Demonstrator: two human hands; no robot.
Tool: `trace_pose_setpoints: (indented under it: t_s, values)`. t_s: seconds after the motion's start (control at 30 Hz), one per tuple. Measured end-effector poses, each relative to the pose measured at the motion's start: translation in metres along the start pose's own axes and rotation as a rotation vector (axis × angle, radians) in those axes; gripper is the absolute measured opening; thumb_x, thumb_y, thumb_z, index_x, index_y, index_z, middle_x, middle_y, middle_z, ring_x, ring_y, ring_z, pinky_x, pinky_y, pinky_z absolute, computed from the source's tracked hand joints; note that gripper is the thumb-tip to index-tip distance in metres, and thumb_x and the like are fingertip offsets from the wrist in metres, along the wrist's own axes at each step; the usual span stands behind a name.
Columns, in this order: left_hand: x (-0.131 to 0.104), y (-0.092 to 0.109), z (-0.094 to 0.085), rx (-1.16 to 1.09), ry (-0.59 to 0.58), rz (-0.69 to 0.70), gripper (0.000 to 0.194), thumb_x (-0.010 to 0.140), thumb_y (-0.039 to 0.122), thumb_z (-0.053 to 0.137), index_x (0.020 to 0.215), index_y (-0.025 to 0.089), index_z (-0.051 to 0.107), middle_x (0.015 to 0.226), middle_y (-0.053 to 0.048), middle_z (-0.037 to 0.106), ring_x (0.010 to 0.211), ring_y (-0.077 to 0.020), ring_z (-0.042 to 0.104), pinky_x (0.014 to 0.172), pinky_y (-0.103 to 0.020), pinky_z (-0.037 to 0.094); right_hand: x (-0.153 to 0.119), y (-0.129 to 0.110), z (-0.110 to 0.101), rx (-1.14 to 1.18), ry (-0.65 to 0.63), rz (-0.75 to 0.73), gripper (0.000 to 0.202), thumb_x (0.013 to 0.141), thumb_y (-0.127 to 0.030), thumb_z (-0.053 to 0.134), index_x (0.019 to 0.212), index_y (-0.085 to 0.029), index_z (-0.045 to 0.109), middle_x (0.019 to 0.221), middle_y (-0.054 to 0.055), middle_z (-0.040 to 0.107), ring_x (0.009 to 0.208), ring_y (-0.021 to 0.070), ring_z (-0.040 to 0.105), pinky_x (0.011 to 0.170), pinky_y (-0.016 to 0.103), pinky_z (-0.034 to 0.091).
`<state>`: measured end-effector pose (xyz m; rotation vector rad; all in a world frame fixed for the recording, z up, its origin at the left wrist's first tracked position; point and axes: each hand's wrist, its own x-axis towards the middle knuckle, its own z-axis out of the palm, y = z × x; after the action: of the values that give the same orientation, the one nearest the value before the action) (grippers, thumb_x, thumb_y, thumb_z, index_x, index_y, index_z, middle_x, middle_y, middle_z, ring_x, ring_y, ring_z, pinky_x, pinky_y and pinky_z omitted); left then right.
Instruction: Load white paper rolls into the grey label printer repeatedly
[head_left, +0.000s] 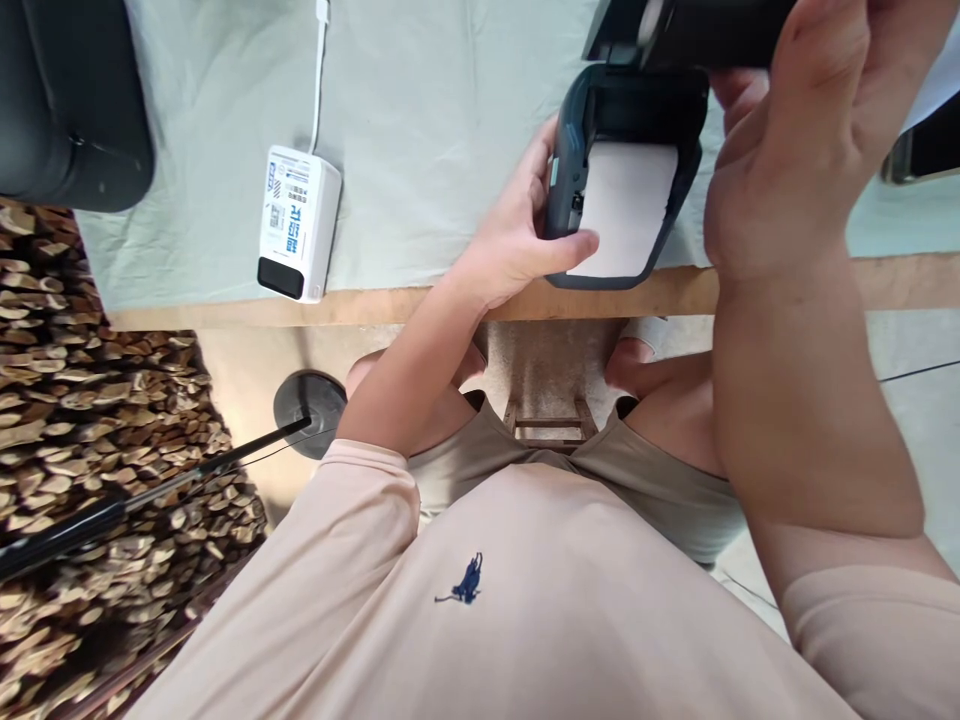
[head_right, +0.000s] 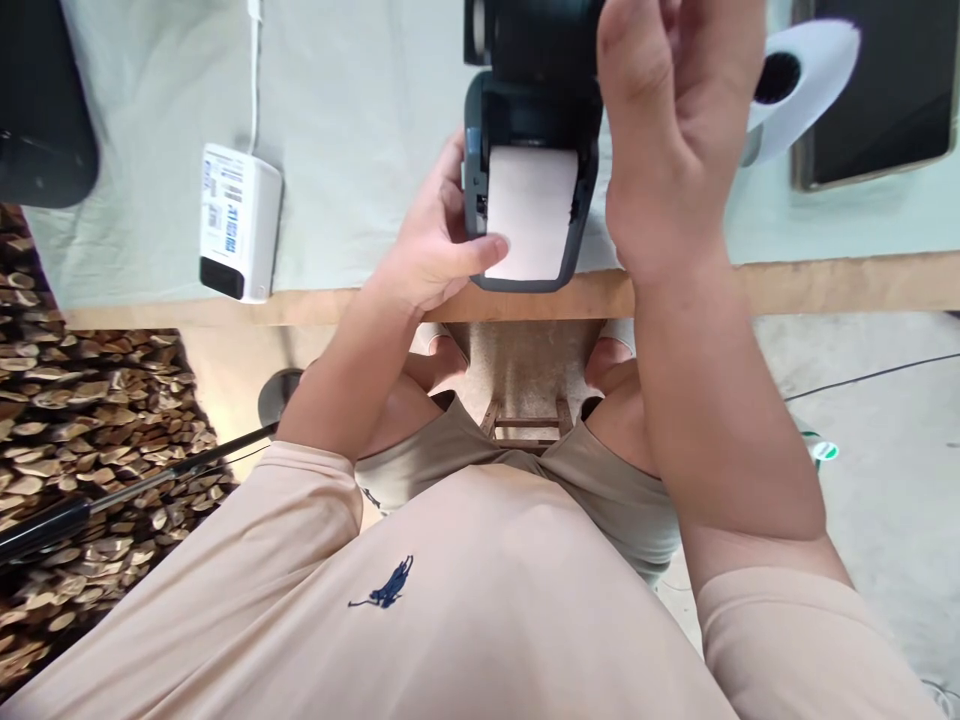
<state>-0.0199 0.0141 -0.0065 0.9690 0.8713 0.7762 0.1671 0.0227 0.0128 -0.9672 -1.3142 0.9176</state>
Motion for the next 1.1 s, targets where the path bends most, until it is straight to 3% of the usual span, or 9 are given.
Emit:
trace_pose_setpoints:
  t_s: [0.13, 0.2, 0.4, 0.6, 0.67, 0.77, 0.9, 1.03, 1.1]
  values:
    - [-0.001, 0.0, 0.002, -0.077, -0.001, 0.036, 0.08, 0.067, 0.009, 0.079, 0.139, 0.03, 0.05, 0.114, 0.005, 0.071, 0.126, -0.022, 0.068, 0.101, -0.028, 0.058, -0.013, 0.0, -0.005, -0.311, -0.099, -0.11, 0.037, 0.092, -0.049, 0.055, 0.111, -0.021, 0.068, 0.11, 0.002, 0.055, 0.119, 0.0074, 0.052, 0.116, 0.023, 0.046]
    - [-0.002, 0.001, 0.003, -0.103, -0.016, 0.033, 0.078, 0.067, 0.008, 0.079, 0.137, 0.029, 0.051, 0.112, 0.005, 0.072, 0.129, -0.0225, 0.067, 0.104, -0.03, 0.057, -0.017, 0.002, -0.007, -0.269, -0.143, -0.078, 0.042, 0.088, -0.05, 0.061, 0.115, -0.019, 0.064, 0.117, 0.002, 0.053, 0.116, 0.0059, 0.052, 0.11, 0.022, 0.048]
    - [-0.005, 0.004, 0.008, -0.231, -0.106, 0.149, 0.043, 0.083, 0.014, 0.065, 0.123, 0.023, 0.052, 0.117, 0.003, 0.071, 0.135, -0.0217, 0.062, 0.104, -0.031, 0.057, -0.018, 0.006, -0.009, -0.054, -0.245, 0.139, 0.064, 0.08, -0.054, 0.07, 0.134, -0.031, 0.045, 0.133, -0.003, 0.051, 0.117, 0.0039, 0.055, 0.091, 0.016, 0.053]
    - [-0.01, 0.008, 0.013, -0.08, 0.034, 0.088, 0.042, 0.092, 0.005, 0.039, 0.128, 0.02, 0.055, 0.107, 0.006, 0.069, 0.134, -0.0187, 0.061, 0.106, -0.033, 0.052, -0.017, 0.006, -0.01, 0.025, -0.336, 0.228, 0.07, 0.072, -0.054, 0.079, 0.13, -0.03, 0.047, 0.127, -0.003, 0.051, 0.098, -0.0006, 0.054, 0.077, 0.011, 0.049]
    - [-0.011, 0.009, 0.014, -0.124, 0.064, 0.03, 0.038, 0.094, 0.007, 0.046, 0.125, 0.025, 0.059, 0.108, 0.005, 0.071, 0.135, -0.0204, 0.062, 0.105, -0.031, 0.053, -0.017, 0.005, -0.01, 0.017, -0.342, 0.234, 0.074, 0.071, -0.055, 0.079, 0.131, -0.03, 0.045, 0.119, -0.003, 0.051, 0.092, -0.0024, 0.052, 0.072, 0.01, 0.047]
    - [-0.012, 0.01, 0.016, -0.253, 0.086, -0.02, 0.027, 0.085, 0.016, 0.071, 0.104, 0.034, 0.068, 0.108, 0.003, 0.076, 0.133, -0.0257, 0.063, 0.103, -0.027, 0.059, -0.018, 0.004, -0.009, 0.021, -0.333, 0.261, 0.075, 0.071, -0.054, 0.079, 0.132, -0.03, 0.043, 0.113, -0.003, 0.052, 0.089, -0.0024, 0.052, 0.071, 0.01, 0.047]
    - [-0.01, 0.011, 0.018, -0.347, 0.036, 0.042, 0.02, 0.092, 0.017, 0.058, 0.104, 0.028, 0.069, 0.104, 0.001, 0.074, 0.142, -0.0237, 0.057, 0.109, -0.032, 0.058, -0.018, 0.007, -0.007, 0.073, -0.285, 0.33, 0.073, 0.072, -0.053, 0.08, 0.131, -0.032, 0.043, 0.117, -0.002, 0.054, 0.092, 0.0007, 0.055, 0.07, 0.014, 0.049]
    - [-0.005, 0.013, 0.019, -0.379, 0.208, -0.119, 0.031, 0.095, 0.028, 0.044, 0.113, 0.028, 0.069, 0.08, 0.001, 0.064, 0.131, -0.0228, 0.065, 0.101, -0.032, 0.062, -0.017, 0.013, -0.005, 0.121, -0.253, 0.334, 0.074, 0.073, -0.056, 0.078, 0.132, -0.032, 0.04, 0.121, -0.002, 0.055, 0.098, 0.0029, 0.056, 0.083, 0.017, 0.053]
    - [-0.003, 0.013, 0.019, -0.387, 0.191, -0.082, 0.033, 0.093, 0.022, 0.041, 0.112, 0.024, 0.069, 0.074, 0.0, 0.058, 0.13, -0.0225, 0.065, 0.1, -0.033, 0.062, -0.017, 0.015, -0.005, 0.131, -0.251, 0.325, 0.071, 0.077, -0.057, 0.073, 0.133, -0.031, 0.039, 0.12, -0.001, 0.056, 0.098, 0.004, 0.056, 0.086, 0.019, 0.054]
